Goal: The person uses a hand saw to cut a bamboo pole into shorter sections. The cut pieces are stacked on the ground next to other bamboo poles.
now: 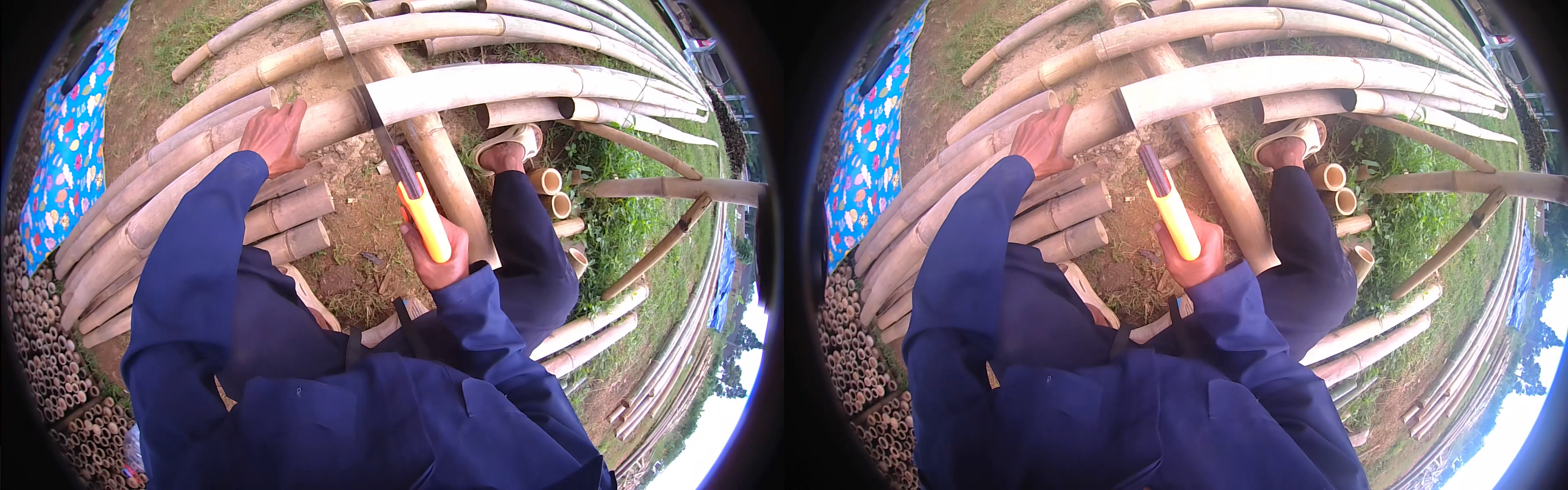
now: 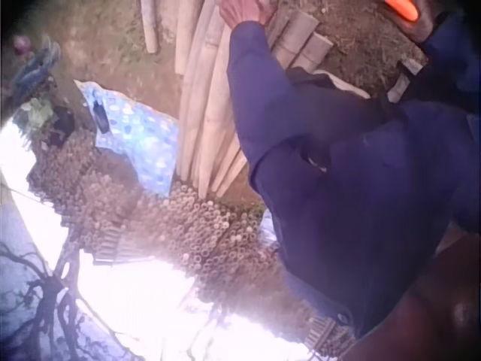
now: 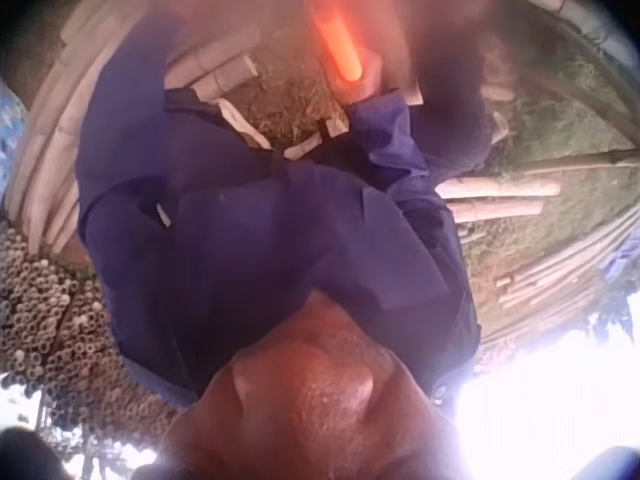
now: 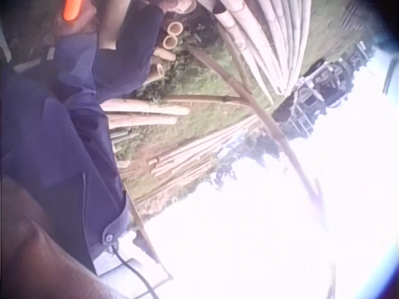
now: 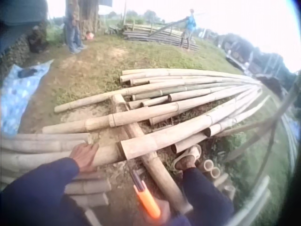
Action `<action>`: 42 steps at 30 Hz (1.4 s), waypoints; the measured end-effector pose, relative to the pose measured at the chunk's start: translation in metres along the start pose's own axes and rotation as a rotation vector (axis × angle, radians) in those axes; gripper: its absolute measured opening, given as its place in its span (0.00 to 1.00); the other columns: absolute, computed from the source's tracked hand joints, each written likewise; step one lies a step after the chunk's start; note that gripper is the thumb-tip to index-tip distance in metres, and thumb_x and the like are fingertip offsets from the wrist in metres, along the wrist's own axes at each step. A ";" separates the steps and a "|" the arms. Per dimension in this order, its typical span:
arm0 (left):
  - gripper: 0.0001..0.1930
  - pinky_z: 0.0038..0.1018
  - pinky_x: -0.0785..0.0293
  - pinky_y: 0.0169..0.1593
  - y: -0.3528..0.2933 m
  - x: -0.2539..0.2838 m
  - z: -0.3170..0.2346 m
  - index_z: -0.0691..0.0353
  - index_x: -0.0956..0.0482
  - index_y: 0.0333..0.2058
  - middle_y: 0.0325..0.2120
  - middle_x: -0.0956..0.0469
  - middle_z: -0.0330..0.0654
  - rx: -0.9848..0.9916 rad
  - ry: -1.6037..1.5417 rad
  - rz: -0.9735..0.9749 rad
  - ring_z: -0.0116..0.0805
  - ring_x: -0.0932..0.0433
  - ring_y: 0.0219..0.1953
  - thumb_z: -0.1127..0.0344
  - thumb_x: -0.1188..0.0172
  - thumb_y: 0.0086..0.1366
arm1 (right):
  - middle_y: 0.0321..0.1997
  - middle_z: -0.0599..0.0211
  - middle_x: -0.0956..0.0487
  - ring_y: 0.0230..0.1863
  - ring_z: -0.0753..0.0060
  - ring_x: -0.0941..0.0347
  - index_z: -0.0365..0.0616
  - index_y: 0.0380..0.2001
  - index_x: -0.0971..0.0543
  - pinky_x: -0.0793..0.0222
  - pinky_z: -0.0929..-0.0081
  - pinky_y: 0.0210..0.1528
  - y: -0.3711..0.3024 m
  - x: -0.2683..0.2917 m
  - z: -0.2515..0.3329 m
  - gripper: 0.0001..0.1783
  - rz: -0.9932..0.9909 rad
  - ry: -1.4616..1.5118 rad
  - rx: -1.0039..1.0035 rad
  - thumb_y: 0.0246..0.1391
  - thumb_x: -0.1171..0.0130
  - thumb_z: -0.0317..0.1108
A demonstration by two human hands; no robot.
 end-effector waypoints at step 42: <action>0.45 0.49 0.23 0.56 0.002 0.011 0.010 0.69 0.28 0.52 0.44 0.19 0.57 0.031 -0.129 0.135 0.57 0.19 0.49 0.44 0.20 0.42 | 0.30 0.68 0.19 0.30 0.79 0.22 0.34 0.44 0.19 0.24 0.77 0.35 -0.012 0.015 0.017 0.09 0.096 -0.143 -0.138 0.62 0.32 0.26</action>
Point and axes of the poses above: each hand's wrist, its own y-axis towards the middle knuckle, its own x-axis out of the back of the hand, z = x × y, the point moved 1 cm from there along y, towards the middle knuckle
